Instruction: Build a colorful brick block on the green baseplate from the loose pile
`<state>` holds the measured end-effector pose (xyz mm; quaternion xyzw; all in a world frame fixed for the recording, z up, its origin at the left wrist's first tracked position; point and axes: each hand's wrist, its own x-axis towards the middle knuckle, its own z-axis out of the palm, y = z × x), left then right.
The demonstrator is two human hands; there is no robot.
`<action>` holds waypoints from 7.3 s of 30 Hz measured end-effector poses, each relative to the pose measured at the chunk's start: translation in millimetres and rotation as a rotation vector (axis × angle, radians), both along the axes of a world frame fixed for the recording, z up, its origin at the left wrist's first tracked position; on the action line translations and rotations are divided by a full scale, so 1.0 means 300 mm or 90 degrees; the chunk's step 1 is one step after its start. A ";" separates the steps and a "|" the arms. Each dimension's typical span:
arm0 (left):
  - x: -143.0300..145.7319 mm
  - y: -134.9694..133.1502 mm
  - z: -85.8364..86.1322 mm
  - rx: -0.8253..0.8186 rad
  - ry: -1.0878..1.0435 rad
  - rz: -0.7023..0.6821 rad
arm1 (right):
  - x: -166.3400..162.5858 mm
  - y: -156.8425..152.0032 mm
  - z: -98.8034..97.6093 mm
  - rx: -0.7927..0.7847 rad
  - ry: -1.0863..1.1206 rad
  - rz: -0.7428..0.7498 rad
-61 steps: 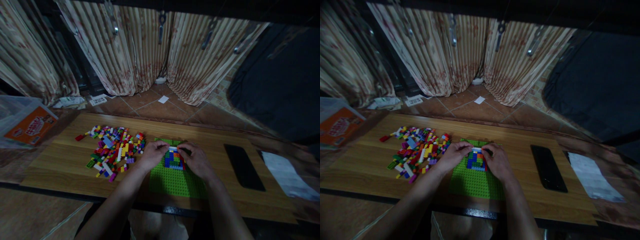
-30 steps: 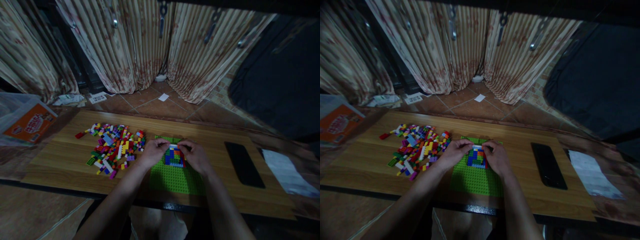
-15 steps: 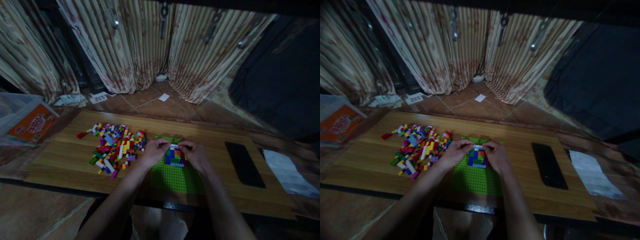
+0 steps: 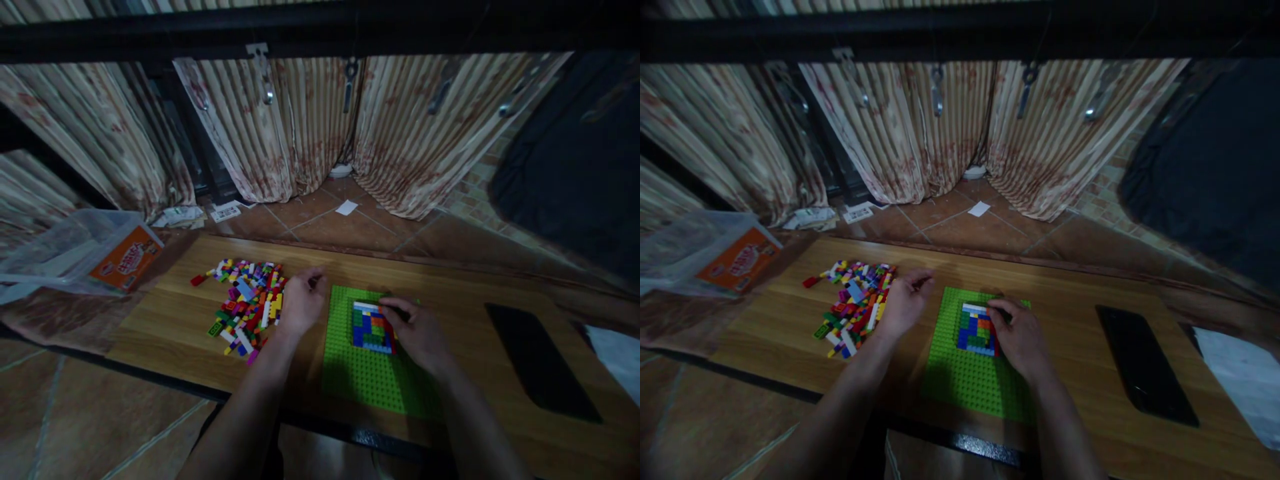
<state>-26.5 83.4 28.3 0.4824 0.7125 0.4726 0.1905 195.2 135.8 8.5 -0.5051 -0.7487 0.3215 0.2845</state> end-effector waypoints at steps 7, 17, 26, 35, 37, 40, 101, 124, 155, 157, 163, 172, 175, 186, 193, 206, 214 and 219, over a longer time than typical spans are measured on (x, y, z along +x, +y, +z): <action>-0.068 -0.002 -0.003 -0.139 0.407 0.084 | -0.009 -0.010 0.013 0.010 0.001 -0.017; -0.040 -0.011 0.020 -0.094 0.382 0.024 | -0.024 -0.029 0.054 0.001 0.063 -0.071; 0.135 -0.053 0.006 0.070 0.229 -0.229 | -0.100 -0.082 0.071 -0.028 0.217 0.030; 0.179 -0.060 -0.022 0.168 0.189 -0.244 | -0.098 -0.083 0.075 -0.051 0.270 0.063; 0.183 -0.060 -0.019 0.195 0.197 -0.230 | -0.096 -0.081 0.072 -0.048 0.275 0.062; 0.190 -0.061 -0.011 0.217 0.194 -0.225 | -0.095 -0.080 0.069 -0.053 0.298 0.051; -0.042 -0.075 0.039 -0.043 0.253 -0.358 | 0.072 -0.004 0.032 -0.178 0.211 -0.095; -0.009 -0.086 0.037 -0.110 0.312 -0.390 | -0.107 -0.109 0.073 -0.064 0.201 0.019; -0.068 -0.144 0.102 -0.093 -0.533 -0.150 | -0.281 -0.220 0.079 0.148 0.135 0.071; -0.042 -0.142 0.102 -0.118 -0.538 -0.181 | -0.261 -0.212 0.094 0.146 0.152 0.103; 0.031 -0.121 0.097 -0.135 -0.532 -0.237 | -0.181 -0.199 0.122 0.125 0.173 0.115; 0.084 -0.085 0.023 -0.130 -0.249 -0.240 | 0.095 -0.100 0.058 -0.099 0.155 -0.065; 0.096 -0.085 0.007 -0.134 -0.147 -0.271 | 0.131 -0.097 0.057 -0.134 0.089 -0.064; 0.106 -0.089 0.014 -0.182 0.023 -0.305 | 0.130 -0.117 0.067 -0.209 -0.025 -0.006; 0.109 -0.088 0.012 -0.188 0.034 -0.311 | 0.137 -0.121 0.045 -0.247 0.009 0.001; 0.110 -0.089 0.002 -0.187 0.017 -0.314 | 0.114 -0.126 0.068 -0.220 0.032 -0.033; 0.110 -0.088 0.007 -0.187 0.034 -0.311 | 0.132 -0.113 0.040 -0.263 0.082 -0.041; 0.107 -0.089 0.001 -0.186 0.027 -0.323 | 0.125 -0.102 0.032 -0.256 0.076 -0.049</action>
